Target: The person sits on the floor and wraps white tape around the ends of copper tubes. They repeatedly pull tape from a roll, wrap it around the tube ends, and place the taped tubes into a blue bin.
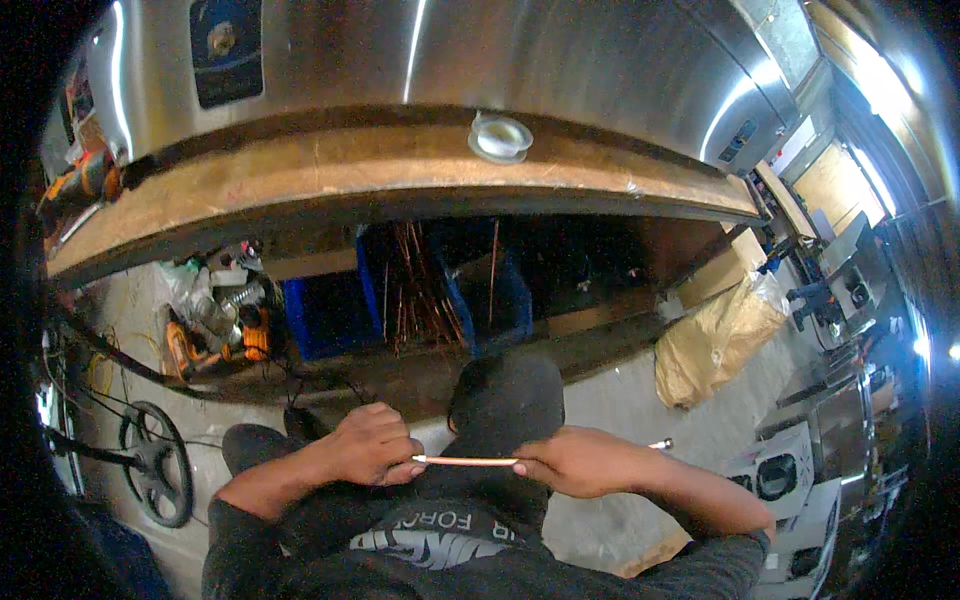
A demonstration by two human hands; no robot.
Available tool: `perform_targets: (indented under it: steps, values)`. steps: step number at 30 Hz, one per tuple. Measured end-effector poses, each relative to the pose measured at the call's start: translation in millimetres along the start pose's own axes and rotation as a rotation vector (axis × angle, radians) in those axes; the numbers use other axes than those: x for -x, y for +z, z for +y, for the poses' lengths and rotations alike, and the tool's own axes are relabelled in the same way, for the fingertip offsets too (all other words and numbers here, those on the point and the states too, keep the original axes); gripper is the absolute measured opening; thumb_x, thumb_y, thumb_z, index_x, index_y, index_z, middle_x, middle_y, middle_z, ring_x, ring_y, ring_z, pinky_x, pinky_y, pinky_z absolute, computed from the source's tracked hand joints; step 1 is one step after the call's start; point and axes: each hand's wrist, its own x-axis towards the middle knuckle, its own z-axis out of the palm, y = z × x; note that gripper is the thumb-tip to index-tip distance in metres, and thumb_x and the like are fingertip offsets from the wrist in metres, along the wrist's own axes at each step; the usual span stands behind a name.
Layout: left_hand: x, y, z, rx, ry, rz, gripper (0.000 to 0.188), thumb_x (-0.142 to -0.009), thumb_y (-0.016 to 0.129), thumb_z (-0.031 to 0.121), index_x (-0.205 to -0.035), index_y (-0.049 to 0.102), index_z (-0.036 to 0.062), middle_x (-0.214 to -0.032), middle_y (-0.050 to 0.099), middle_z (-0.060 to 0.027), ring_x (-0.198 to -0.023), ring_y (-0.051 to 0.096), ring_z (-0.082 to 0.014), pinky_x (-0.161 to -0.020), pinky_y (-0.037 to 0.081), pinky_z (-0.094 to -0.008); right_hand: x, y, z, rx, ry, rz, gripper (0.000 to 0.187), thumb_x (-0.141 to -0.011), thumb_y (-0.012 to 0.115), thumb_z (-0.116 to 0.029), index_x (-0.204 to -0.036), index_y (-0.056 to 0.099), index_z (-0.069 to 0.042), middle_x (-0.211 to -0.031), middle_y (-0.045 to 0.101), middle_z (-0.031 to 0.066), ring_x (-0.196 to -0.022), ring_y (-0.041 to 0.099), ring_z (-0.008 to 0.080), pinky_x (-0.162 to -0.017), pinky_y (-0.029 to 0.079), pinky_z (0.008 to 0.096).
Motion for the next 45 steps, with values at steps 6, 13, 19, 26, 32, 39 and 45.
perform_targets:
  steps: [6,13,19,26,32,39,45]
  values:
    - [5,-7,-11,-0.084,-0.155,0.144,0.028,-0.080,0.074,0.040,-0.090,0.070,0.0134,-0.077,0.058,-0.0068,-0.075,0.056,-0.0285,-0.069,0.044,-0.0398,-23,-4,9,0.106,-0.283,0.379,0.024,-0.097,0.053,-0.028,-0.108,0.066,-0.010,-0.098,0.066,0.0165,-0.091,0.063,0.0398,-0.078,0.051,0.0506]
    - [15,-8,-41,-0.111,-0.572,0.207,0.030,-0.083,0.070,0.039,-0.095,0.070,0.0104,-0.082,0.064,-0.0122,-0.079,0.062,-0.0330,-0.071,0.050,-0.0444,-7,-101,36,0.744,-0.467,1.061,0.012,-0.080,0.058,-0.008,-0.087,0.067,-0.008,-0.089,0.066,0.0123,-0.088,0.064,0.0333,-0.079,0.049,0.0452]
    - [29,10,-95,-0.179,-0.942,-0.191,0.049,-0.091,0.058,0.048,-0.115,0.066,0.0061,-0.106,0.068,-0.0223,-0.100,0.064,-0.0413,-0.086,0.050,-0.0485,-5,-220,97,0.673,-0.237,1.444,0.024,-0.089,0.058,-0.009,-0.110,0.068,-0.007,-0.102,0.068,0.0153,-0.099,0.064,0.0368,-0.088,0.049,0.0436]
    - [57,15,-110,-0.176,-1.067,-0.349,0.058,-0.092,0.054,0.057,-0.126,0.062,0.0099,-0.112,0.066,-0.0252,-0.109,0.061,-0.0427,-0.094,0.048,-0.0480,-51,-234,141,0.308,-0.010,1.464,0.035,-0.095,0.063,-0.029,-0.123,0.065,-0.009,-0.119,0.066,0.0167,-0.109,0.064,0.0318,-0.096,0.048,0.0395]
    - [40,-3,-98,-0.070,-1.233,-0.459,0.053,-0.092,0.058,0.045,-0.133,0.057,0.0105,-0.131,0.058,-0.0241,-0.119,0.056,-0.0398,-0.100,0.045,-0.0455,-76,-141,142,0.093,-0.281,2.041,0.021,-0.093,0.060,-0.013,-0.109,0.067,-0.002,-0.106,0.069,0.0119,-0.100,0.064,0.0244,-0.089,0.049,0.0350]
    - [48,10,-119,-0.172,-1.108,-0.401,0.047,-0.088,0.063,0.038,-0.129,0.059,0.0143,-0.123,0.063,-0.0195,-0.111,0.060,-0.0393,-0.094,0.048,-0.0472,-230,-3,165,-0.034,0.154,0.806,0.031,-0.088,0.063,-0.032,-0.113,0.070,-0.013,-0.106,0.069,0.0219,-0.100,0.065,0.0404,-0.087,0.053,0.0443]
    - [29,11,-145,-0.085,-1.111,-0.271,0.037,-0.086,0.066,0.033,-0.117,0.064,0.0118,-0.107,0.069,-0.0185,-0.100,0.065,-0.0384,-0.085,0.052,-0.0475,-363,43,203,0.183,0.099,0.587,0.038,-0.091,0.057,-0.041,-0.113,0.068,-0.012,-0.102,0.071,0.0182,-0.097,0.068,0.0372,-0.082,0.053,0.0478]
